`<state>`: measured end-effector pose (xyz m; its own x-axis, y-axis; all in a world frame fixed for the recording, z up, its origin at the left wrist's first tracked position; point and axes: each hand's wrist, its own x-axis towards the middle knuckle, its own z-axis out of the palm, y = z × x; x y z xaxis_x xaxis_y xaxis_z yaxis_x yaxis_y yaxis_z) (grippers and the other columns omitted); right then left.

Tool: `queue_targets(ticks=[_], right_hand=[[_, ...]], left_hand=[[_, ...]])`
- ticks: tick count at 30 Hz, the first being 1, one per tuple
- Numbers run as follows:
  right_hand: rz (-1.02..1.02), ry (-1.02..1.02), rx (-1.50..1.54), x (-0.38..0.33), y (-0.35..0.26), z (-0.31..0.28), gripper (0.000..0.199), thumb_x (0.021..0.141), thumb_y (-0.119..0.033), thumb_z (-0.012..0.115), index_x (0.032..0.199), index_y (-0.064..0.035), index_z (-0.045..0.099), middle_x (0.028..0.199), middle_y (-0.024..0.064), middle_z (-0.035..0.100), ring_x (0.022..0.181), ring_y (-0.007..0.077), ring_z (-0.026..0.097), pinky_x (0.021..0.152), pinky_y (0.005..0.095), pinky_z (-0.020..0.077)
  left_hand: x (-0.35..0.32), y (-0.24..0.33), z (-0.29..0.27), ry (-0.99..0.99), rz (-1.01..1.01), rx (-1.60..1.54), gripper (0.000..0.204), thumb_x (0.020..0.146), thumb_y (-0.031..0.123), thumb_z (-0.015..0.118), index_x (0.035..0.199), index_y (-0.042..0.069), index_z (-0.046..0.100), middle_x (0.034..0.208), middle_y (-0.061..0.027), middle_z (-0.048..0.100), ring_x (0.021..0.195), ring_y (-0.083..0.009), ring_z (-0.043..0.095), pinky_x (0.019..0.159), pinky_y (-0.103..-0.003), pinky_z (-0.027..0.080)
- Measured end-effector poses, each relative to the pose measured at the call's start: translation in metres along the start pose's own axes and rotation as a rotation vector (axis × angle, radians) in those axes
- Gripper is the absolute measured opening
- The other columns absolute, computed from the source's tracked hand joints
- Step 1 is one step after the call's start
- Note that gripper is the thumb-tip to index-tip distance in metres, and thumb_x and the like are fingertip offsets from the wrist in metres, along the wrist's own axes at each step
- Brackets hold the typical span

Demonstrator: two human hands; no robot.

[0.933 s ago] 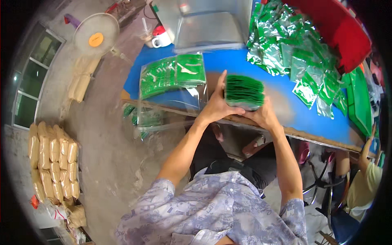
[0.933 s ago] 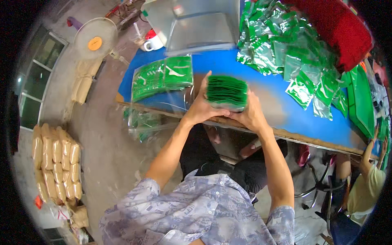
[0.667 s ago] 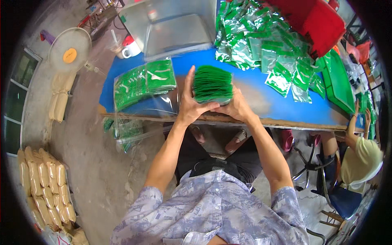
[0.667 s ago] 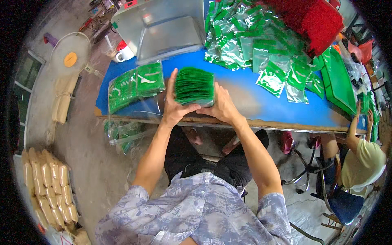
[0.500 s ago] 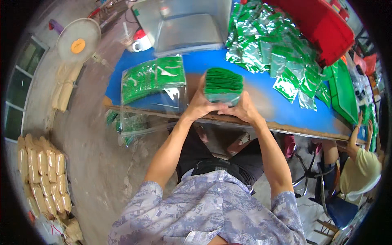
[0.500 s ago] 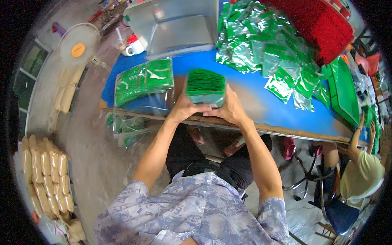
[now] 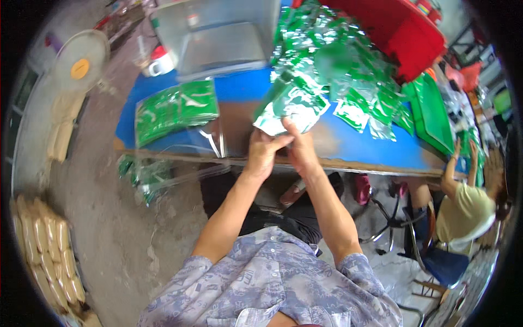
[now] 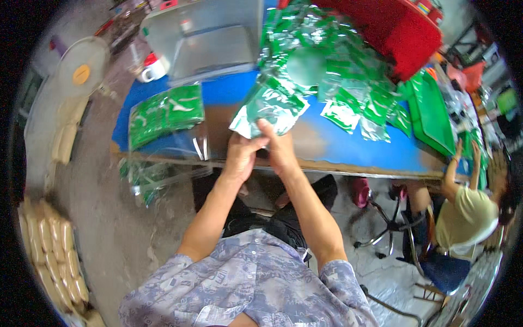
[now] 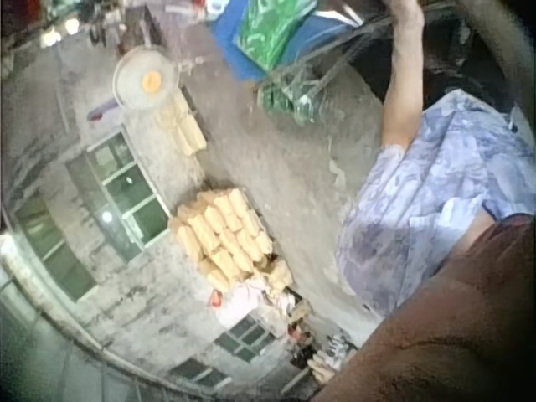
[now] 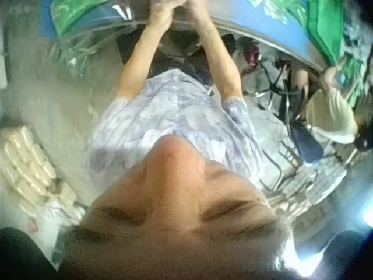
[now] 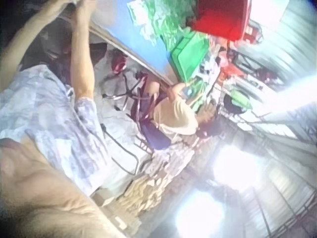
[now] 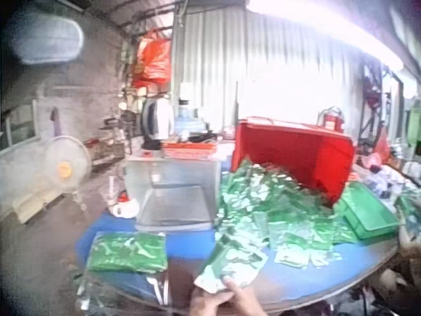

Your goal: The recorder organizes stacks of green plastic pouches and places them into a larger clear plastic bag.

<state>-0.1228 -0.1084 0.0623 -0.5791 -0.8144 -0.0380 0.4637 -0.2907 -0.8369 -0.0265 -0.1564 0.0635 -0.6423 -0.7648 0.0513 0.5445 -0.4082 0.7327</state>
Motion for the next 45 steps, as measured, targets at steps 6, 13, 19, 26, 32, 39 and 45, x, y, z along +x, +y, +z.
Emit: queue_targets(ticks=[6, 13, 19, 26, 32, 39, 45], right_hand=[[-0.311, -0.174, -0.198, 0.023, -0.025, -0.053, 0.087, 0.076, -0.029, 0.087, 0.144, -0.0024, 0.040, 0.133, 0.0127, 0.055, 0.123, 0.0220, 0.052, 0.107, 0.0376, 0.0406], [-0.304, -0.239, -0.671, 0.023, -0.061, -0.070, 0.082, 0.069, -0.029, 0.091, 0.134, 0.0005, 0.050, 0.121, 0.0104, 0.063, 0.112, 0.0187, 0.058, 0.099, 0.0361, 0.0472], [-0.390, -0.245, -0.780, 0.017, -0.025, -0.069, 0.089, 0.068, -0.047, 0.087, 0.133, 0.0029, 0.052, 0.123, 0.0206, 0.059, 0.114, 0.0348, 0.058, 0.098, 0.0432, 0.0470], [-1.221, -0.199, -1.482, -0.032, -0.122, 0.008, 0.136, 0.043, -0.040, 0.095, 0.154, -0.0063, 0.025, 0.130, 0.0238, 0.056, 0.132, 0.0404, 0.048, 0.107, 0.0541, 0.0378], [-0.363, -0.379, -1.074, -0.039, -0.111, -0.025, 0.074, 0.064, -0.039, 0.084, 0.119, 0.0016, 0.056, 0.095, 0.0215, 0.068, 0.088, 0.0362, 0.068, 0.079, 0.0439, 0.0530], [-0.327, -0.267, -0.680, -0.056, -0.044, -0.022, 0.062, 0.070, -0.034, 0.081, 0.116, 0.0015, 0.059, 0.106, 0.0148, 0.065, 0.099, 0.0235, 0.062, 0.085, 0.0382, 0.0512], [0.001, -0.344, -0.347, -0.082, -0.053, -0.030, 0.060, 0.077, -0.030, 0.082, 0.125, -0.0020, 0.059, 0.116, 0.0073, 0.066, 0.105, 0.0163, 0.061, 0.092, 0.0343, 0.0509]], left_hand=[[0.012, 0.024, -0.030, -0.163, 0.315, 0.633, 0.085, 0.077, -0.007, 0.072, 0.150, 0.006, 0.028, 0.132, -0.0126, 0.051, 0.120, -0.0252, 0.056, 0.103, -0.038, 0.046], [0.032, 0.010, -0.029, -0.377, 0.300, 0.922, 0.122, 0.069, -0.003, 0.084, 0.158, 0.009, 0.001, 0.149, -0.0156, 0.036, 0.135, -0.0286, 0.041, 0.115, -0.042, 0.034], [0.012, 0.016, -0.050, -0.280, 0.089, 0.914, 0.082, 0.073, 0.000, 0.079, 0.143, 0.001, 0.038, 0.138, -0.0142, 0.050, 0.125, -0.0286, 0.050, 0.110, -0.043, 0.038], [0.017, 0.050, -0.029, -0.427, 0.152, 0.946, 0.096, 0.062, 0.004, 0.083, 0.144, 0.005, 0.033, 0.134, -0.0132, 0.048, 0.127, -0.0278, 0.047, 0.108, -0.042, 0.039], [-0.016, 0.076, 0.024, -0.384, 0.142, 0.758, 0.116, 0.064, 0.006, 0.089, 0.158, 0.014, 0.021, 0.128, -0.0145, 0.051, 0.122, -0.0280, 0.051, 0.107, -0.043, 0.040], [-0.042, 0.014, 0.015, 0.164, 0.290, 0.343, 0.066, 0.105, 0.052, 0.034, 0.155, 0.010, 0.026, 0.131, -0.0160, 0.048, 0.122, -0.0321, 0.051, 0.100, -0.047, 0.047], [-0.046, 0.010, 0.028, 0.135, 0.569, 0.885, 0.060, 0.103, 0.049, 0.038, 0.139, 0.002, 0.047, 0.120, -0.0136, 0.054, 0.112, -0.0230, 0.052, 0.100, -0.041, 0.040]])
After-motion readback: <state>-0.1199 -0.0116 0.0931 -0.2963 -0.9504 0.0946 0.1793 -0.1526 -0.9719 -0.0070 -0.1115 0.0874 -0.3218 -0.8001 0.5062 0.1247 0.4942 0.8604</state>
